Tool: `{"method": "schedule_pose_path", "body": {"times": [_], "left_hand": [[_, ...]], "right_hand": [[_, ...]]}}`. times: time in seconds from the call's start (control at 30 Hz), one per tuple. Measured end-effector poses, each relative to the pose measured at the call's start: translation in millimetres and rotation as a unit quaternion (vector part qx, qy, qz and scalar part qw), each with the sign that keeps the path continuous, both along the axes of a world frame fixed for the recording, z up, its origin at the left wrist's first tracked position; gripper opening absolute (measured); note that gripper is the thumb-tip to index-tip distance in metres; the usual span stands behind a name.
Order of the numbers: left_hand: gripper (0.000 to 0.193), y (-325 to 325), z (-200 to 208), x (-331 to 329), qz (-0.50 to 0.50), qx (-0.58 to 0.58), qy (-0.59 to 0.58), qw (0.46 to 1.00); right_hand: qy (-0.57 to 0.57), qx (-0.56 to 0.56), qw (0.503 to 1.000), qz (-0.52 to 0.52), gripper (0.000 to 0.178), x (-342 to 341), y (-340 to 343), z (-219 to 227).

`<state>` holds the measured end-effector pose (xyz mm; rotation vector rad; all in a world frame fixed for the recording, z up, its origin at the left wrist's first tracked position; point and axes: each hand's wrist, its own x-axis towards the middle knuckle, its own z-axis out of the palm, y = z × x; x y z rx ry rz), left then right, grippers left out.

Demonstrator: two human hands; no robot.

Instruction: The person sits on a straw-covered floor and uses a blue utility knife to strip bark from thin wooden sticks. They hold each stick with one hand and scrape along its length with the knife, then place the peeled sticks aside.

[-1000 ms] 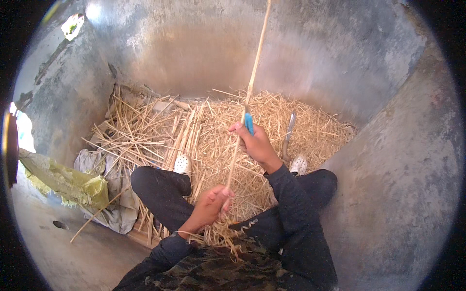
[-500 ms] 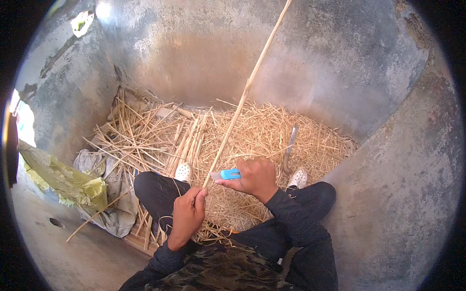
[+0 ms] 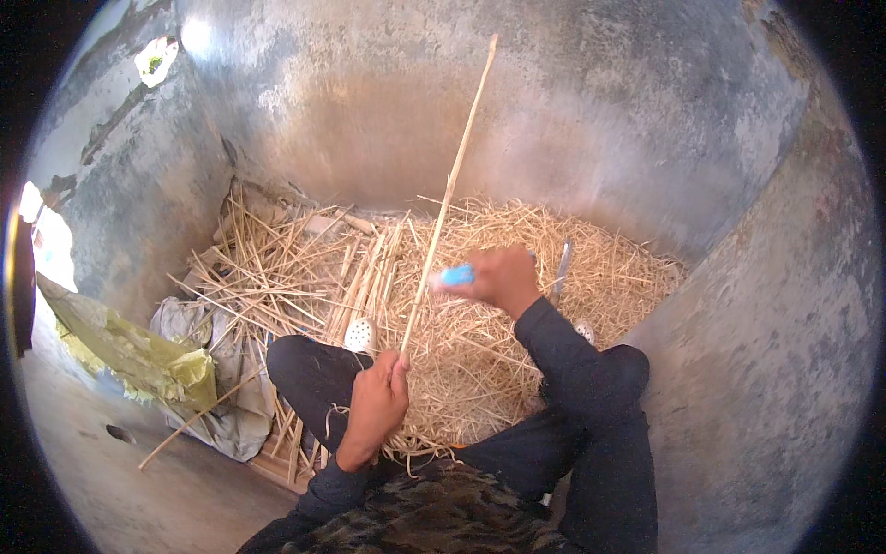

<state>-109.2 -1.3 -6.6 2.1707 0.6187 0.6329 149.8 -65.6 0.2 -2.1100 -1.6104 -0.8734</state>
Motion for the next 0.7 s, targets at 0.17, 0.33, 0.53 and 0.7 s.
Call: {"method": "schedule_pose_path", "body": {"times": [0.17, 0.33, 0.53, 0.7], "left_hand": [[0.014, -13.1, -20.2, -1.5, -0.050, -0.038, -0.014, 0.998], [0.015, -14.9, -26.4, -21.8, -0.082, -0.042, 0.031, 0.995], [0.016, -0.7, -42.3, -39.9, -0.101, -0.058, 0.049, 0.992], [0.018, 12.8, -33.4, -10.7, -0.059, -0.075, 0.044, 0.994]], "right_hand": [[-0.039, -0.015, 0.995, -0.095, 0.071, 70.7, -11.2, 5.3], [0.096, 0.030, 0.956, -0.276, 0.078, 153.1, -27.0, -20.4], [0.273, 0.054, 0.908, -0.315, 0.054, 171.2, -117.2, -47.9], [0.319, 0.014, 0.944, -0.087, 0.049, -32.4, -67.9, -68.2]]}}
